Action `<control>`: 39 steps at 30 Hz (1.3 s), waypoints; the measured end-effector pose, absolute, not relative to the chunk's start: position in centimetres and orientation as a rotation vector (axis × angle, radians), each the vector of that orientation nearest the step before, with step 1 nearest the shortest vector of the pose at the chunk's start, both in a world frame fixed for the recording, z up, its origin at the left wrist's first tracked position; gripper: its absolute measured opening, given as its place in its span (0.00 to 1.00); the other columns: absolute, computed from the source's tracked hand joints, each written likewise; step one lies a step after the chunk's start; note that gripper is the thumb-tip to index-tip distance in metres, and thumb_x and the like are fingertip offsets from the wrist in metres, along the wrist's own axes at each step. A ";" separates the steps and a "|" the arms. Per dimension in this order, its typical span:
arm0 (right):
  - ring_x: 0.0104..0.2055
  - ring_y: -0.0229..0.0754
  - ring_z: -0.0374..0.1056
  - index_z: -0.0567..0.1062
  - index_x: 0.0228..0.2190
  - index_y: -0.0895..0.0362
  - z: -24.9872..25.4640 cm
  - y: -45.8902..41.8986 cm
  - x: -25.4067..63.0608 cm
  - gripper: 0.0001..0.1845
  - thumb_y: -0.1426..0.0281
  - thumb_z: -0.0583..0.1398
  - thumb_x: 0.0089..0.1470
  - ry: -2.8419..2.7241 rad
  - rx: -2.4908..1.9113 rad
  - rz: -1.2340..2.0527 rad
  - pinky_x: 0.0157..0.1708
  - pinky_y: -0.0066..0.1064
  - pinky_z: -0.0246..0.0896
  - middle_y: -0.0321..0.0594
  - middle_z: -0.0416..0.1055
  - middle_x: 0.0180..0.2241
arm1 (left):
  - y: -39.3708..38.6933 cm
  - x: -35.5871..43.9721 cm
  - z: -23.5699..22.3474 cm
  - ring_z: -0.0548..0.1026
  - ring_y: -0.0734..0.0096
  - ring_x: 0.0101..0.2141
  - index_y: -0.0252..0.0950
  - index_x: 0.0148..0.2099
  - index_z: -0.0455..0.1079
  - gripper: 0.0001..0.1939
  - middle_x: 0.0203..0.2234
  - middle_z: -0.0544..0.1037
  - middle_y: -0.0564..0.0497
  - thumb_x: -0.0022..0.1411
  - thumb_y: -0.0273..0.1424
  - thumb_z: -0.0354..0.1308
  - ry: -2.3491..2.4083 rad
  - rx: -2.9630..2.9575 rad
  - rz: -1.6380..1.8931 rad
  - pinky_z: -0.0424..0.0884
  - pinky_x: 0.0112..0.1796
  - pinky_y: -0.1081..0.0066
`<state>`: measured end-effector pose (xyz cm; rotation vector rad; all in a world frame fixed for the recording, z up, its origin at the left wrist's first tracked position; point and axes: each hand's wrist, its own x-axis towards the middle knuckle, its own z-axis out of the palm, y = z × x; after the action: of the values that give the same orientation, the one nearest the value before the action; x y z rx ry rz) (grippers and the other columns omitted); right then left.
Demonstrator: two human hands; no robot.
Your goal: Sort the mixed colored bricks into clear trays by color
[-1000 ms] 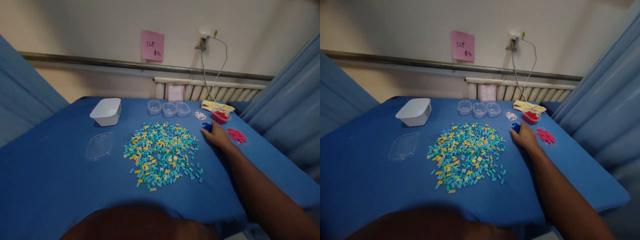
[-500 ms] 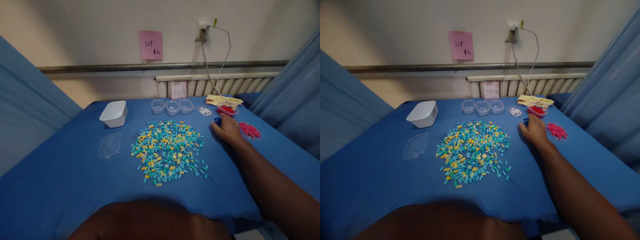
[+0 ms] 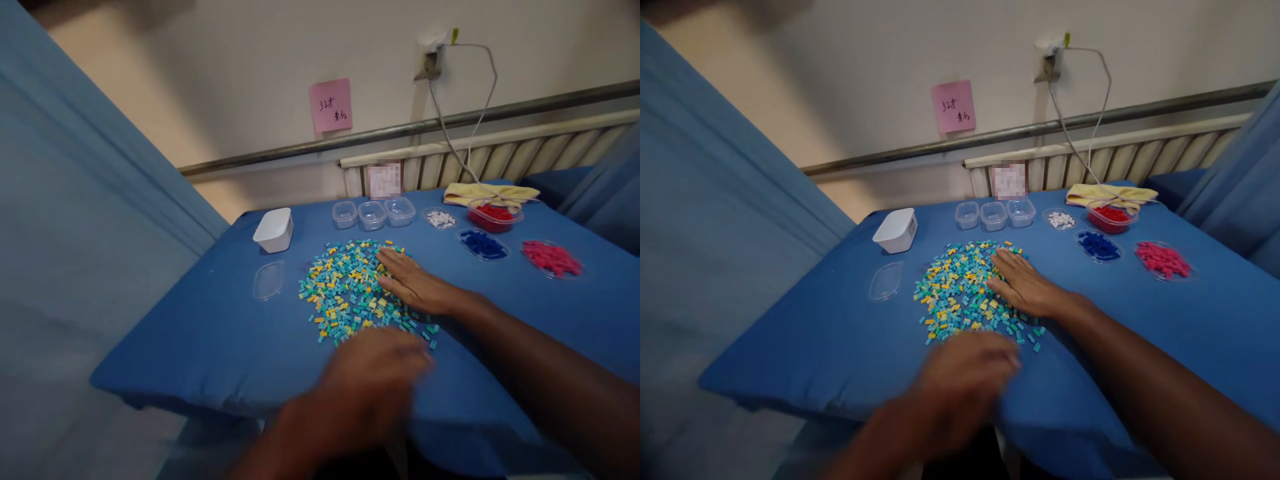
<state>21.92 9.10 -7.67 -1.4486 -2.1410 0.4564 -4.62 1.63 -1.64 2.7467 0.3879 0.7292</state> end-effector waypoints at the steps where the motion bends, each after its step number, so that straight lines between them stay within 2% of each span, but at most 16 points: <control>1: 0.82 0.54 0.39 0.54 0.79 0.53 -7.4 9.1 21.9 0.43 0.43 0.43 0.75 -2.115 -1.415 0.455 0.79 0.55 0.39 0.47 0.45 0.80 | 3.7 -6.7 -1.0 0.76 0.67 0.62 0.43 0.65 0.70 0.17 0.61 0.79 0.48 0.77 0.32 0.56 0.575 2.736 0.833 0.74 0.63 0.62; 3: 0.82 0.55 0.42 0.57 0.78 0.54 -7.2 9.0 22.3 0.43 0.44 0.43 0.75 -2.033 -1.458 0.429 0.79 0.56 0.41 0.49 0.47 0.80 | 8.1 -11.0 -0.6 0.76 0.59 0.61 0.39 0.63 0.73 0.17 0.60 0.79 0.44 0.77 0.32 0.56 1.103 2.769 0.916 0.73 0.64 0.55; 5: 0.81 0.60 0.44 0.60 0.76 0.58 -7.6 8.8 22.8 0.45 0.42 0.44 0.74 -1.932 -1.631 0.386 0.78 0.60 0.44 0.54 0.51 0.79 | 11.9 -15.1 -1.1 0.75 0.46 0.62 0.32 0.62 0.75 0.21 0.62 0.77 0.36 0.74 0.36 0.55 1.573 2.803 0.698 0.70 0.64 0.46; 7: 0.80 0.65 0.46 0.62 0.75 0.59 -8.5 8.1 22.8 0.47 0.40 0.46 0.72 -1.870 -1.782 0.359 0.76 0.64 0.46 0.58 0.53 0.78 | 14.3 -18.2 -2.3 0.72 0.42 0.64 0.29 0.63 0.75 0.24 0.65 0.74 0.33 0.72 0.36 0.53 1.829 2.748 0.443 0.68 0.65 0.45; 12: 0.80 0.67 0.48 0.65 0.73 0.57 -9.7 5.8 19.1 0.45 0.39 0.45 0.72 -1.899 -1.774 0.282 0.75 0.65 0.46 0.58 0.54 0.77 | 14.9 -20.1 -4.3 0.78 0.51 0.55 0.33 0.51 0.80 0.21 0.53 0.82 0.40 0.75 0.38 0.48 1.880 2.623 0.503 0.72 0.61 0.54; 16: 0.80 0.67 0.46 0.66 0.72 0.60 -8.9 6.1 15.4 0.45 0.40 0.47 0.72 -1.900 -1.714 0.229 0.76 0.66 0.41 0.61 0.53 0.78 | 14.1 -19.4 -3.9 0.77 0.52 0.51 0.36 0.47 0.78 0.18 0.48 0.82 0.43 0.76 0.38 0.48 1.913 2.598 0.511 0.72 0.56 0.54; 21: 0.80 0.62 0.48 0.69 0.69 0.60 -6.4 9.0 13.1 0.39 0.46 0.46 0.75 -1.896 -1.603 0.309 0.76 0.62 0.44 0.60 0.56 0.77 | 14.0 -19.3 -3.8 0.76 0.50 0.52 0.36 0.46 0.76 0.16 0.49 0.81 0.42 0.76 0.36 0.49 1.957 2.598 0.514 0.71 0.57 0.52; 24: 0.80 0.58 0.50 0.69 0.71 0.54 -4.8 8.1 14.2 0.37 0.46 0.47 0.75 -1.928 -1.500 0.330 0.77 0.60 0.46 0.53 0.57 0.77 | 13.8 -19.4 -4.1 0.76 0.50 0.53 0.35 0.47 0.76 0.14 0.49 0.80 0.40 0.76 0.35 0.50 1.950 2.580 0.532 0.70 0.57 0.54; 26: 0.80 0.56 0.48 0.65 0.74 0.49 -4.3 5.9 16.2 0.37 0.45 0.50 0.74 -2.011 -1.429 0.308 0.77 0.60 0.45 0.49 0.54 0.78 | 13.7 -19.4 -4.3 0.76 0.51 0.53 0.35 0.47 0.75 0.14 0.49 0.80 0.41 0.76 0.35 0.50 1.960 2.537 0.546 0.70 0.58 0.54; 29: 0.82 0.61 0.42 0.60 0.76 0.49 -4.8 1.8 19.6 0.44 0.43 0.57 0.70 -2.141 -1.442 0.266 0.77 0.64 0.43 0.47 0.46 0.80 | 13.6 -19.3 -4.6 0.76 0.51 0.53 0.36 0.47 0.74 0.12 0.49 0.80 0.42 0.77 0.34 0.51 1.953 2.522 0.559 0.70 0.56 0.54; 32: 0.81 0.66 0.43 0.59 0.77 0.49 -6.4 -0.5 21.2 0.50 0.40 0.62 0.64 -2.268 -1.463 0.263 0.76 0.67 0.42 0.50 0.47 0.80 | 13.6 -19.1 -4.7 0.76 0.49 0.53 0.37 0.47 0.74 0.11 0.50 0.80 0.42 0.77 0.34 0.51 1.937 2.564 0.557 0.70 0.53 0.52; 34: 0.81 0.67 0.43 0.59 0.77 0.50 -7.4 -0.3 20.5 0.51 0.39 0.62 0.64 -2.335 -1.431 0.258 0.76 0.68 0.44 0.52 0.48 0.79 | 13.5 -19.0 -4.6 0.75 0.48 0.54 0.37 0.48 0.73 0.11 0.51 0.79 0.42 0.77 0.33 0.51 1.942 2.562 0.560 0.69 0.53 0.51; 39: 0.82 0.61 0.41 0.62 0.76 0.56 -7.5 5.1 15.5 0.43 0.44 0.56 0.72 -2.328 -1.318 0.117 0.77 0.62 0.41 0.55 0.48 0.79 | 13.1 -18.8 -4.3 0.74 0.49 0.57 0.35 0.50 0.73 0.10 0.56 0.78 0.40 0.77 0.32 0.51 1.958 2.510 0.578 0.68 0.57 0.51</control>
<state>15.53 5.13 -7.46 -1.3178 -2.3279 0.1169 -18.83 13.11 -4.28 2.5096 1.9584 0.5777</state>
